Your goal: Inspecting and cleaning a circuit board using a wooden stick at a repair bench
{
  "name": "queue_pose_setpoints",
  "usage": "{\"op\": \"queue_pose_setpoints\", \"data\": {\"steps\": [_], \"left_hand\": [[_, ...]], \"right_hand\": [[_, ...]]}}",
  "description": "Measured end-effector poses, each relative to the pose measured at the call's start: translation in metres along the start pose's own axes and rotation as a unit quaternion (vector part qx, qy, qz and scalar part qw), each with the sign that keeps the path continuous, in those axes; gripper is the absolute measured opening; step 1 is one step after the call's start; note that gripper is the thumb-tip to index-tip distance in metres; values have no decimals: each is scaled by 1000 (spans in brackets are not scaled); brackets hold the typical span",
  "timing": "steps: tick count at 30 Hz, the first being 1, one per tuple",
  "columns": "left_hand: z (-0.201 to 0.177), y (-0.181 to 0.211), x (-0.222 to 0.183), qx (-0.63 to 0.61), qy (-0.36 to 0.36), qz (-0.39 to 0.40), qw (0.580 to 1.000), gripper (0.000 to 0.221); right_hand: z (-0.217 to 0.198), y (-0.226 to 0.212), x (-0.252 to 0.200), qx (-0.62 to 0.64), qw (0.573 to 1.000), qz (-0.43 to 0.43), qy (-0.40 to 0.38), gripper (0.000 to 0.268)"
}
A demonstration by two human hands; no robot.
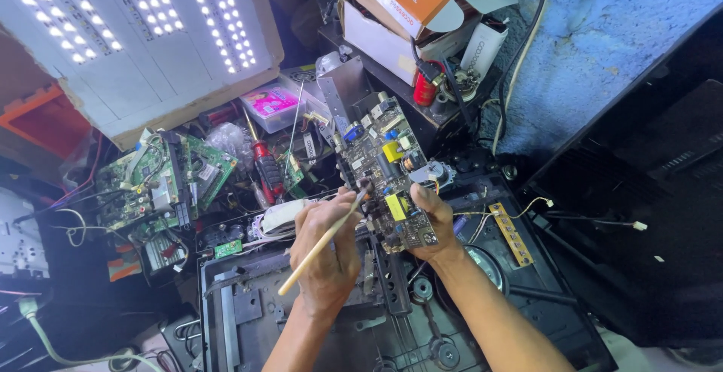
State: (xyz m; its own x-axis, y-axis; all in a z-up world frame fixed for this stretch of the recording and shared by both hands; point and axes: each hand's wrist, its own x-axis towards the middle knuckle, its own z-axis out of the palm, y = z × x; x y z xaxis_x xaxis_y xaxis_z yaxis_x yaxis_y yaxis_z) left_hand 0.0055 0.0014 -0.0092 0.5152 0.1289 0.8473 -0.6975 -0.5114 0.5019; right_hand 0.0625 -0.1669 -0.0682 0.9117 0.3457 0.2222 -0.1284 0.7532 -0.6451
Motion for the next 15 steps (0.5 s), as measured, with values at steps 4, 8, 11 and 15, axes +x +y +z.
{"op": "queue_pose_setpoints", "data": {"steps": [4,8,11,15], "left_hand": [[-3,-4,4,18,4,-5,1000,11],[-2,0,4,-13,-10,2,1000,17],[-5,1,4,2,-16,-11,1000,11],[-5,-5,3,-13,-13,-29,999,16]], "right_hand": [[32,-15,7,49,997,48,-38,69],[17,-9,4,31,999,20,-20,54],[26,-12,5,24,999,17,-21,54],[35,-18,8,40,997,34,-50,67]]}}
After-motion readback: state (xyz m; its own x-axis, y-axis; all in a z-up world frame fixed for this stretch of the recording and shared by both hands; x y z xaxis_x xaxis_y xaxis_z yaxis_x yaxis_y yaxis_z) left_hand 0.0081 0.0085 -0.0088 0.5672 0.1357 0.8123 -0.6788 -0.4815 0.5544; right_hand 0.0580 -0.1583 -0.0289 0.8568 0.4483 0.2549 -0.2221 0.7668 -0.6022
